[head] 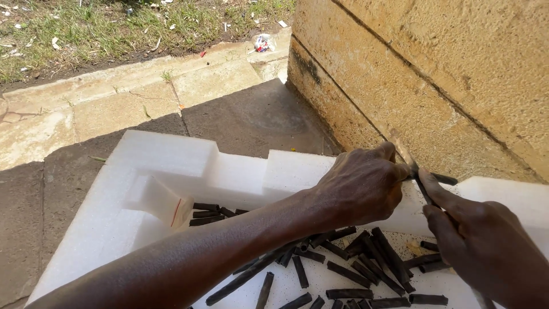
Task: Cutting a long black rubber or plastic tube into small segments using a handheld hacksaw blade over a styrofoam container.
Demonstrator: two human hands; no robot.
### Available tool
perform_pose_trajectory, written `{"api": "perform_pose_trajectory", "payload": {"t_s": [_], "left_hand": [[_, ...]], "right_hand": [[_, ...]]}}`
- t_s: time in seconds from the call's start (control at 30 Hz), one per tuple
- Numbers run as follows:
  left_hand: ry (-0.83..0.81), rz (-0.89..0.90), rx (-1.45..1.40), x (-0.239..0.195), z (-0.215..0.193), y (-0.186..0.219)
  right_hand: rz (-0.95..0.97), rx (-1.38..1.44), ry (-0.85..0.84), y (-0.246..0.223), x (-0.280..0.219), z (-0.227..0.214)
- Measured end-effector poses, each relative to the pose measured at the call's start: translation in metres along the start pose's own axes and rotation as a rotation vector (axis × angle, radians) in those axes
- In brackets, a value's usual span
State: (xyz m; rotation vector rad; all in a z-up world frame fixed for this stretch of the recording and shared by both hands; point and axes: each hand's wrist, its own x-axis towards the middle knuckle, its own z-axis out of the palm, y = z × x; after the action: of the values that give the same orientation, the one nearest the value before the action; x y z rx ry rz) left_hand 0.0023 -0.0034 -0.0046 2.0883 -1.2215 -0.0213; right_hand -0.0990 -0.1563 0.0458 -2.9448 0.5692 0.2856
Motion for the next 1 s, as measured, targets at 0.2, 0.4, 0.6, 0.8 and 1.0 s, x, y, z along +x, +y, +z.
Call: {"api": "perform_pose_trajectory", "payload": {"t_s": [0.2,0.4,0.6,0.8,1.0], "left_hand": [[0.078,0.028,0.071,-0.005,0.0,-0.002],[0.066,0.06,0.012,-0.004,0.002,-0.002],[0.102,0.073,0.012,0.0,0.004,-0.001],[0.159,0.021,-0.075,0.007,0.019,-0.028],[0.077,0.008,0.005,0.0,-0.004,-0.002]], "right_hand": [[-0.003,0.031,0.022,0.003,-0.009,0.006],[0.037,0.25,-0.015,0.015,-0.025,0.003],[-0.212,0.257,0.116,0.002,-0.004,0.003],[-0.46,0.238,0.151,-0.009,0.046,-0.002],[-0.19,0.005,0.052,-0.004,0.003,0.003]]}}
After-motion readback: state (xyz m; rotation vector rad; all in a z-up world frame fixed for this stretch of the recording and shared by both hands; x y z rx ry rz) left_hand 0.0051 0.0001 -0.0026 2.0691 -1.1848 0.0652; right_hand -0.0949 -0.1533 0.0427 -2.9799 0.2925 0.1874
